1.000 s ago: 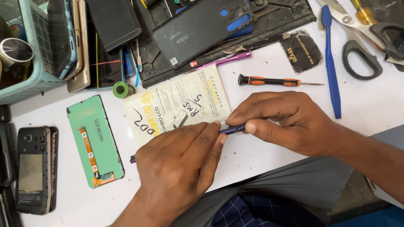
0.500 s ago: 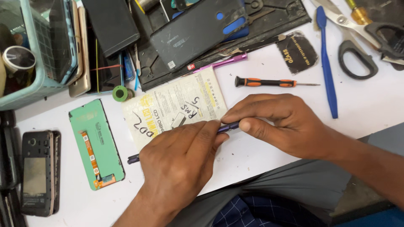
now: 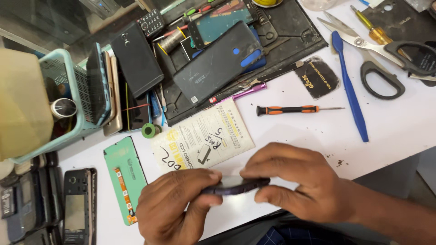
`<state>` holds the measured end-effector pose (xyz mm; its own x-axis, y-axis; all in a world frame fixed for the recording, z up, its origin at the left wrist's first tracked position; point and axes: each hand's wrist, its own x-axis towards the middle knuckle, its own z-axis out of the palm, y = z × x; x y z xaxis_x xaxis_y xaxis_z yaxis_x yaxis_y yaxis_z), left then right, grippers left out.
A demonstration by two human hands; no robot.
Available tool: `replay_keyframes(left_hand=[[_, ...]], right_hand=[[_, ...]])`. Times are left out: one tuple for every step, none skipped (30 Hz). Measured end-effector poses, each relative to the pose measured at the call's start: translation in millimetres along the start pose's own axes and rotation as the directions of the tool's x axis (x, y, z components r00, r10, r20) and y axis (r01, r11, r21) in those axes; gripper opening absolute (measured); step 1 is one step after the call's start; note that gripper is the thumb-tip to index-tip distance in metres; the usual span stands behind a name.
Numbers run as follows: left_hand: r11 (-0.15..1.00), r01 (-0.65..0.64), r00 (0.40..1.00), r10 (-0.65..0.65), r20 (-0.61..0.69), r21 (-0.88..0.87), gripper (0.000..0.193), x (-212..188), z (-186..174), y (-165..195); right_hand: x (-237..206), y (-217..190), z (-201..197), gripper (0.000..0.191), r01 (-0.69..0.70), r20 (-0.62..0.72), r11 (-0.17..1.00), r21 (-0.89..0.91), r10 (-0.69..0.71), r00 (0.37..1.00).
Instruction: The person works on a disassembled smartphone, using a screwdriver and tweezers to adjust internal components and apply adhesive. They then fit a replacement back cover onto the device, aligning and pressing it into place.
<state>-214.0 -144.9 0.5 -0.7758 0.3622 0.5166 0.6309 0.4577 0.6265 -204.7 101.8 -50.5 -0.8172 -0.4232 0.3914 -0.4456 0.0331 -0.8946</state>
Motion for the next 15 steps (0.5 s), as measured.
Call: replay_keyframes(left_hand=[[0.999, 0.004, 1.0, -0.005, -0.02, -0.037, 0.025, -3, 0, -1], [0.998, 0.003, 1.0, -0.004, -0.013, -0.056, 0.025, -6, -1, -3], [0.997, 0.005, 1.0, -0.005, -0.007, -0.075, 0.026, -10, -2, -4], [0.996, 0.007, 1.0, -0.007, 0.0, -0.094, 0.027, -13, -3, -5], [0.994, 0.01, 1.0, -0.009, 0.012, -0.105, 0.027, -15, -4, -6], [0.993, 0.013, 1.0, -0.01, 0.024, -0.117, 0.028, -18, -6, -7], [0.991, 0.016, 0.999, -0.011, 0.036, -0.13, 0.028, -20, -6, -9], [0.991, 0.003, 0.999, 0.002, 0.036, -0.133, 0.028, -22, -6, -10], [0.991, -0.011, 0.999, 0.016, 0.035, -0.134, 0.028, -24, -6, -11], [0.99, -0.024, 0.999, 0.029, 0.035, -0.136, 0.028, -25, -6, -13], [0.989, -0.031, 0.998, 0.037, 0.04, -0.146, 0.028, -27, -6, -14], [0.987, -0.038, 0.998, 0.045, 0.045, -0.155, 0.028, -28, -6, -15], [0.985, -0.046, 0.997, 0.055, 0.049, -0.164, 0.028, -29, -6, -16], [0.986, -0.07, 0.996, 0.077, 0.045, -0.153, 0.028, -30, -6, -17], [0.986, -0.092, 0.994, 0.099, 0.042, -0.14, 0.028, -30, -6, -18]], right_hand=[[-1, -1, 2, 0.035, 0.045, -0.013, 0.999, 0.004, -0.045, 0.999], [-2, -2, 3, 0.036, 0.089, -0.026, 0.996, 0.007, -0.089, 0.996], [-2, -2, 6, 0.036, 0.109, -0.032, 0.994, -0.004, -0.109, 0.994], [-3, -3, 8, 0.036, 0.127, -0.038, 0.992, -0.015, -0.128, 0.991], [-3, -4, 9, 0.036, 0.145, -0.044, 0.989, -0.027, -0.146, 0.988], [-4, -4, 11, 0.035, 0.162, -0.055, 0.986, -0.048, -0.164, 0.985], [-4, -5, 12, 0.034, 0.178, -0.066, 0.982, -0.07, -0.182, 0.981], [-4, -6, 13, 0.033, 0.193, -0.074, 0.977, -0.092, -0.2, 0.977], [-4, -7, 15, 0.03, 0.192, -0.088, 0.978, -0.087, -0.2, 0.976], [-3, -7, 17, 0.028, 0.191, -0.102, 0.978, -0.082, -0.199, 0.975], [-2, -9, 19, 0.026, 0.189, -0.115, 0.979, -0.077, -0.197, 0.973], [-2, -10, 20, 0.026, 0.197, -0.12, 0.977, -0.078, -0.206, 0.971], [-1, -12, 21, 0.026, 0.207, -0.124, 0.975, -0.08, -0.216, 0.969], [1, -13, 21, 0.025, 0.217, -0.128, 0.973, -0.082, -0.227, 0.966], [2, -14, 20, 0.026, 0.214, -0.111, 0.974, -0.079, -0.222, 0.969]])
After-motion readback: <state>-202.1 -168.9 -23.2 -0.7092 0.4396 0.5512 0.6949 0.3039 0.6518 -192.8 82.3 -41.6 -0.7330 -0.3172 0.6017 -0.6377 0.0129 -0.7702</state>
